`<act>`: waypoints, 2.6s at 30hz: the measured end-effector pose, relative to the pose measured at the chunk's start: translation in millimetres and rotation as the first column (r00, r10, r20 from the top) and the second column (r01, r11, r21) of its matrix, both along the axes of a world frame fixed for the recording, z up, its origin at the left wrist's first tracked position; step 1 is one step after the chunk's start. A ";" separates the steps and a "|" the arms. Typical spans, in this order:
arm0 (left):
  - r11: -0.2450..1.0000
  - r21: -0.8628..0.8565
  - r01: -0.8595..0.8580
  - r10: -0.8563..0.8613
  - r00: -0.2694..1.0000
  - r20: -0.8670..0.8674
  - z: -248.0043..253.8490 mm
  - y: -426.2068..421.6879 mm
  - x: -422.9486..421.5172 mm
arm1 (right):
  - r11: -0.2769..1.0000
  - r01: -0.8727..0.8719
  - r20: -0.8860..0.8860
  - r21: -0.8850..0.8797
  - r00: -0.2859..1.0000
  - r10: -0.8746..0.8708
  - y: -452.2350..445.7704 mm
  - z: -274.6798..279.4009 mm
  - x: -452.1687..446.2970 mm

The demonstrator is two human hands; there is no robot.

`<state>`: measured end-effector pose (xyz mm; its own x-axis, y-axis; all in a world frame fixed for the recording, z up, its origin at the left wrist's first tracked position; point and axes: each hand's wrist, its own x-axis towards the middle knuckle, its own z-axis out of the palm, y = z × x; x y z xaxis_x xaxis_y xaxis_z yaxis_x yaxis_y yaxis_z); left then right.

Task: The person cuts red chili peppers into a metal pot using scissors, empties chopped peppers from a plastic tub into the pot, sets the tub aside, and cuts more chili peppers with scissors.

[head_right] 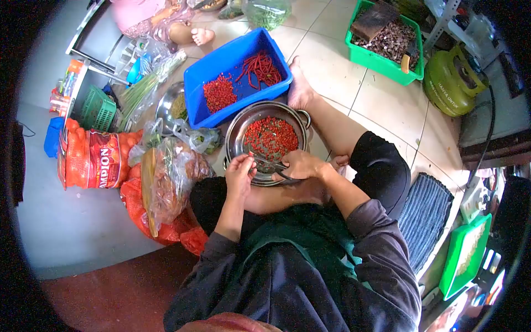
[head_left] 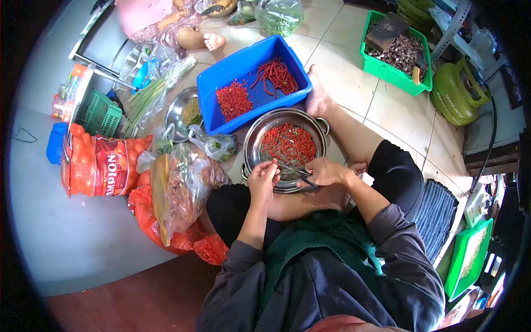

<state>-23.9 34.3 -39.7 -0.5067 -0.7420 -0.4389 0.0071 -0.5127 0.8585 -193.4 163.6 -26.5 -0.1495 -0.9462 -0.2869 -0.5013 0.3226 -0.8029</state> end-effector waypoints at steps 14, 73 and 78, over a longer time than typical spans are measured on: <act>0.999 -0.035 -0.010 0.010 1.000 0.004 -4.1 0.1 -0.2 | 1.000 -0.015 -0.063 -0.016 0.998 0.014 0.5 -3.2 2.2; 0.998 -0.046 0.043 -0.041 0.999 0.036 3.1 -7.6 4.2 | 0.994 -0.080 0.018 0.071 0.997 0.079 4.2 14.7 -3.1; 0.998 -0.046 0.031 -0.031 0.999 0.017 2.8 -7.1 4.4 | 0.999 -0.041 0.010 0.003 0.999 0.041 5.7 7.9 -2.6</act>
